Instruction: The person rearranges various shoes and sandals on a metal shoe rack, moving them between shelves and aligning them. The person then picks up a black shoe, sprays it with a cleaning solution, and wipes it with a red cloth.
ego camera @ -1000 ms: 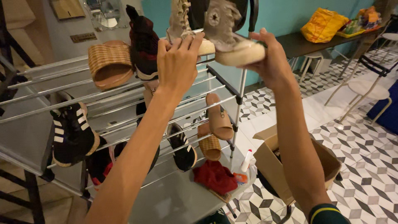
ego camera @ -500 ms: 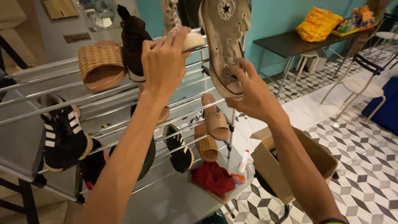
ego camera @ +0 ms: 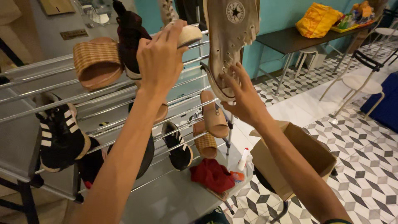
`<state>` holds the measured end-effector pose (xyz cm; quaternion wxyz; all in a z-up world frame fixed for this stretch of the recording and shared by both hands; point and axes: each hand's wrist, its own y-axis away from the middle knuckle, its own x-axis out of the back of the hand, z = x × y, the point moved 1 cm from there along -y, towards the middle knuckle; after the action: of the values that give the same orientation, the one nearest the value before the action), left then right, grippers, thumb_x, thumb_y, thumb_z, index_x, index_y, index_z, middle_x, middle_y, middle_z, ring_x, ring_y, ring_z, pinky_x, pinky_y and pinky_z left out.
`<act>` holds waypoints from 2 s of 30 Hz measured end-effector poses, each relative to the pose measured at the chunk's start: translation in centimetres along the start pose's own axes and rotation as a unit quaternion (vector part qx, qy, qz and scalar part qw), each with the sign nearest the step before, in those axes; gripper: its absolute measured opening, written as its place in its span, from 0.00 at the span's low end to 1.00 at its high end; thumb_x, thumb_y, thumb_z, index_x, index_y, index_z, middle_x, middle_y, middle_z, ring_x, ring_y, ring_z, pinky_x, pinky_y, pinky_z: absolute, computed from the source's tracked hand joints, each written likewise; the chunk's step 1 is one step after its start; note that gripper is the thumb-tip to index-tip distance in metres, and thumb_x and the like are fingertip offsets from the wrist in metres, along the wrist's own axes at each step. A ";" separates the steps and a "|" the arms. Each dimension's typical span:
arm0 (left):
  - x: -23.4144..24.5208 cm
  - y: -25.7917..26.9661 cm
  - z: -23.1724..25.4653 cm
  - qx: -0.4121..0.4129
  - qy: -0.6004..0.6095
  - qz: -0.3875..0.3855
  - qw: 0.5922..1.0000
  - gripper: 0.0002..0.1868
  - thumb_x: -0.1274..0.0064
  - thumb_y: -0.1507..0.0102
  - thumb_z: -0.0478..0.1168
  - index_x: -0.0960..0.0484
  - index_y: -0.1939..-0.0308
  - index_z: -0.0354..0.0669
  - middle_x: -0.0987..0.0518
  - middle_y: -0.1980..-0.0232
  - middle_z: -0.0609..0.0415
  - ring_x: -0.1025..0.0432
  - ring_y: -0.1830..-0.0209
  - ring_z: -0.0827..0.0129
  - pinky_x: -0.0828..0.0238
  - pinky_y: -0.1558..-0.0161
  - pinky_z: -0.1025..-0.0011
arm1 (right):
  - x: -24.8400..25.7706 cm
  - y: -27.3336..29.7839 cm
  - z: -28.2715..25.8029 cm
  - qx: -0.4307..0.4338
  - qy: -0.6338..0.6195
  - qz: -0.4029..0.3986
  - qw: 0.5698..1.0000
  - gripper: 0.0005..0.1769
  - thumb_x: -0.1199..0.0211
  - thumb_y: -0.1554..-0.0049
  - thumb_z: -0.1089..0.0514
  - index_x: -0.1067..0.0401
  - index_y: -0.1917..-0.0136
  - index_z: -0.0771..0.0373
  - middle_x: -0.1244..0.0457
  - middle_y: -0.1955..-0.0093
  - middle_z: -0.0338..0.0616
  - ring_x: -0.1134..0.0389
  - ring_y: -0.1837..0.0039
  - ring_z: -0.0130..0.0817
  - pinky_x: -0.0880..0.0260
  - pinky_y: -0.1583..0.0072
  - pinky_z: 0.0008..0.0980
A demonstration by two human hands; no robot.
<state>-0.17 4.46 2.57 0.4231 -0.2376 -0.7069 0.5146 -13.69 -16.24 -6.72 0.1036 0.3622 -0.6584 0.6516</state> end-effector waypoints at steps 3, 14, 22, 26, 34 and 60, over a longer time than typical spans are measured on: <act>0.1 -0.1 0.3 -0.003 0.009 0.003 1.000 0.28 0.34 0.38 0.41 0.27 0.36 0.49 0.18 0.39 0.55 0.24 0.40 0.63 0.36 0.51 0.60 | -0.1 0.6 -0.3 0.031 0.011 0.044 0.998 0.46 0.26 0.57 0.64 0.37 0.26 0.61 0.49 0.22 0.61 0.51 0.19 0.63 0.39 0.26 0.51; 0.3 -0.3 0.3 0.011 0.014 -0.019 1.000 0.30 0.33 0.39 0.41 0.26 0.34 0.49 0.18 0.41 0.54 0.23 0.44 0.61 0.33 0.54 0.59 | 6.0 -2.3 -0.7 0.068 0.087 0.073 0.991 0.33 0.32 0.49 0.71 0.31 0.30 0.60 0.40 0.28 0.52 0.38 0.25 0.53 0.31 0.29 0.46; 0.5 -0.3 0.4 0.008 0.026 -0.020 0.999 0.30 0.33 0.39 0.40 0.26 0.34 0.48 0.18 0.39 0.55 0.22 0.44 0.61 0.31 0.58 0.61 | 8.0 -5.3 -0.6 0.112 0.105 0.100 0.983 0.24 0.29 0.41 0.70 0.30 0.33 0.65 0.36 0.31 0.51 0.33 0.31 0.51 0.29 0.33 0.42; 0.7 -0.5 0.2 0.032 0.037 -0.016 0.999 0.30 0.33 0.39 0.40 0.27 0.34 0.49 0.18 0.39 0.54 0.21 0.48 0.57 0.29 0.59 0.60 | 7.7 -6.5 -0.4 0.138 0.111 0.131 0.976 0.24 0.28 0.40 0.70 0.30 0.33 0.67 0.36 0.33 0.49 0.34 0.30 0.50 0.30 0.32 0.43; 0.6 -0.6 -0.1 0.102 0.084 0.014 0.991 0.31 0.34 0.36 0.42 0.29 0.31 0.53 0.17 0.39 0.52 0.20 0.50 0.49 0.23 0.55 0.57 | 5.4 -9.6 1.9 0.173 0.130 0.161 0.963 0.26 0.31 0.44 0.73 0.29 0.32 0.68 0.35 0.32 0.48 0.35 0.29 0.48 0.30 0.30 0.42; 1.4 -0.6 0.4 0.104 0.081 -0.014 0.991 0.29 0.35 0.38 0.40 0.28 0.34 0.53 0.17 0.44 0.52 0.21 0.48 0.52 0.24 0.54 0.57 | 1.8 -11.0 3.9 0.098 0.076 0.038 0.992 0.31 0.30 0.46 0.68 0.29 0.30 0.64 0.38 0.30 0.50 0.38 0.29 0.50 0.33 0.31 0.43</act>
<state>-1.17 5.12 3.62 0.5086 -0.2233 -0.6161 0.5585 -6.96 -19.22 2.46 0.0931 0.2947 -0.5946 0.7423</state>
